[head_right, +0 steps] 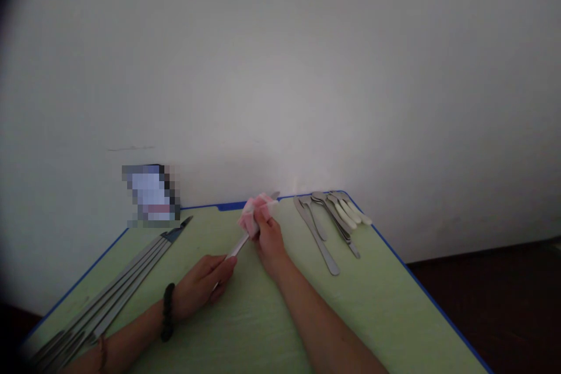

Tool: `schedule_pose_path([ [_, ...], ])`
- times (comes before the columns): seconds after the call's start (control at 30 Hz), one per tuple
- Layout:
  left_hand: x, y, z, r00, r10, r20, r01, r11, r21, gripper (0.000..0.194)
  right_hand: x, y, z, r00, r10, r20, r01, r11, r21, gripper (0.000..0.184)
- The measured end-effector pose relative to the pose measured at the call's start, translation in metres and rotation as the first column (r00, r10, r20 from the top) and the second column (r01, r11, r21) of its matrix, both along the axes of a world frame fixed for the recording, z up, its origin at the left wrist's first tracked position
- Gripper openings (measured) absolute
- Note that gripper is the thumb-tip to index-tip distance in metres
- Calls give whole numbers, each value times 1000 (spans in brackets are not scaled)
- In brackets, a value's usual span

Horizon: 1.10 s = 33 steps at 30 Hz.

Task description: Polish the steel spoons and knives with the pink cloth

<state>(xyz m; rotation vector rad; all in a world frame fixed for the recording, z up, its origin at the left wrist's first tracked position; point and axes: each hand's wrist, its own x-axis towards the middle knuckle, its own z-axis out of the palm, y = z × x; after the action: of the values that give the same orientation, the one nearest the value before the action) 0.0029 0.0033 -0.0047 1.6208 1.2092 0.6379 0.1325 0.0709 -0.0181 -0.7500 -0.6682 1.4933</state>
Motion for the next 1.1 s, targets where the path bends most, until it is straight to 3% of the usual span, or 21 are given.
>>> schedule_pose_path([
  [0.1,-2,-1,-1,999,-32,24,32,999,-9,52,0,2,4,991,-104,-79,103,995,-11,35],
  [0.23,-4,-1,-1,994,-29,102,36,997,-73,52,2,-1,5,999,-18,-48,19,1000,11,36],
  [0.33,-4,0,-2,987,-2,158,21,993,-118,52,4,-6,4,984,124,131,-132,990,57,40],
  [0.4,-3,1,-2,979,45,198,-16,989,-147,50,5,-10,4,930,191,313,-232,967,101,42],
  [0.5,-2,3,-2,965,102,241,-68,987,-145,48,5,-11,2,866,207,455,-292,948,125,42],
  [0.57,-1,2,-2,972,102,211,-79,991,-112,46,3,-8,1,913,140,384,-196,974,111,42],
  [0.7,0,0,0,990,68,124,-59,995,-80,45,3,2,0,995,-86,52,85,996,19,41],
  [0.8,-1,0,2,995,35,94,-30,998,-53,42,5,5,4,983,-164,-87,163,986,-21,42],
  [0.87,-2,0,3,996,30,89,-27,999,-34,40,6,5,5,982,-171,-80,171,985,-10,44],
  [0.93,-3,1,3,995,35,96,-33,999,-22,39,8,4,3,991,-133,26,133,991,19,46],
  [1.0,-4,2,0,994,40,103,-36,999,-32,40,8,0,2,971,-41,236,25,997,68,50],
  [1.1,-5,3,-5,992,51,118,-47,998,-35,46,6,-9,1,830,94,550,-202,969,139,53],
])
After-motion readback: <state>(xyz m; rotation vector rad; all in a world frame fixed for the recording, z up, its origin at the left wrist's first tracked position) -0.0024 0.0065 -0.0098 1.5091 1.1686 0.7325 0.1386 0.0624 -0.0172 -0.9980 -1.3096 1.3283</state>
